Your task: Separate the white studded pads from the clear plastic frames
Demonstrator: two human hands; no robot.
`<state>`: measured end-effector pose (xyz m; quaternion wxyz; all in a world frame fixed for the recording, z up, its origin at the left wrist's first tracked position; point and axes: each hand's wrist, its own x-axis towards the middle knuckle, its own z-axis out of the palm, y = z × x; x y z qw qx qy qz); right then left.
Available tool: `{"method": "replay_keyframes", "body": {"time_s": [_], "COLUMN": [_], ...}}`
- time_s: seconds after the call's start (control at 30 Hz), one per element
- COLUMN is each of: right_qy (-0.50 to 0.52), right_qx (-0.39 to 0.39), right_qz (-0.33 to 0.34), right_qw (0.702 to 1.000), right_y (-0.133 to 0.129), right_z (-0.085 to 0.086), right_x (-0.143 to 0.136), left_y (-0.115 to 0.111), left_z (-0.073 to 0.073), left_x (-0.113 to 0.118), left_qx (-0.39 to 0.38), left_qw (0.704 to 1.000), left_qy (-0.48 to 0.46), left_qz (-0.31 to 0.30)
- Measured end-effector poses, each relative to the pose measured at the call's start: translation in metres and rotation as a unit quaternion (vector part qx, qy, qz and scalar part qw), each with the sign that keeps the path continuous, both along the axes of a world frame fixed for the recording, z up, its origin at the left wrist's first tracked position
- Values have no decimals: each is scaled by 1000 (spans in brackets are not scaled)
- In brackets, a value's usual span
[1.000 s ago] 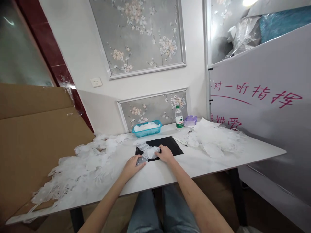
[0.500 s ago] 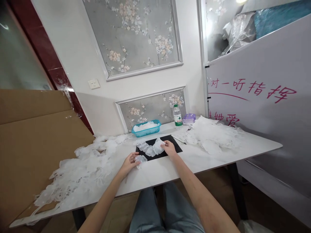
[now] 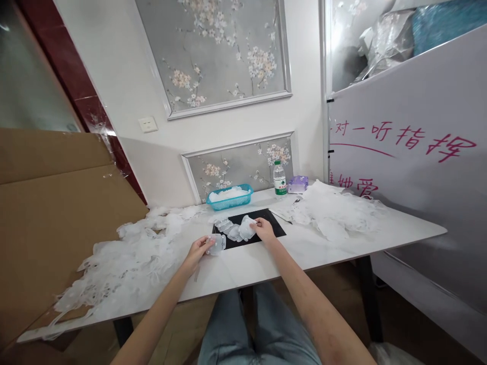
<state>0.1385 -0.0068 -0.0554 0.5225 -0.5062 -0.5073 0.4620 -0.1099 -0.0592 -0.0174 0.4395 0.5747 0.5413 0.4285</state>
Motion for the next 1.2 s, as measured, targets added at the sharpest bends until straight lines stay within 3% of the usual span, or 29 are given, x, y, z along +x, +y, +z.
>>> {"method": "replay_keyframes", "body": {"time_s": [0.13,0.3,0.53,0.67,0.77,0.9,1.03,1.13,1.2], "right_qy": [-25,-16,21,66,116,170,218,261,290], "right_qx": [-21,-29,-47,-43,-30,-29,-57,-87,-101], "right_qz": [31,89,160,172,181,161,132,122,121], "right_qw": [999,995,986,982,976,972,965,954,944], "right_y": [18,53,104,126,132,134,135,135,135], "right_z": [7,11,7,8,8,12,16,16,16], "right_x": [-6,-20,-35,-37,-37,-34,-24,-16,-13], "left_y": [14,53,109,132,148,163,159,152,149], "left_z": [0,7,8,3,-3,-11,-12,-12,-12], "left_x": [-2,0,39,49,38,27,36,45,50], "left_qx": [48,126,197,213,227,223,132,53,30], "left_qw": [997,985,958,966,970,973,990,981,978], "left_qy": [-15,18,34,37,55,64,-58,-183,-202], "left_qz": [56,119,205,138,66,14,5,-24,-40]}}
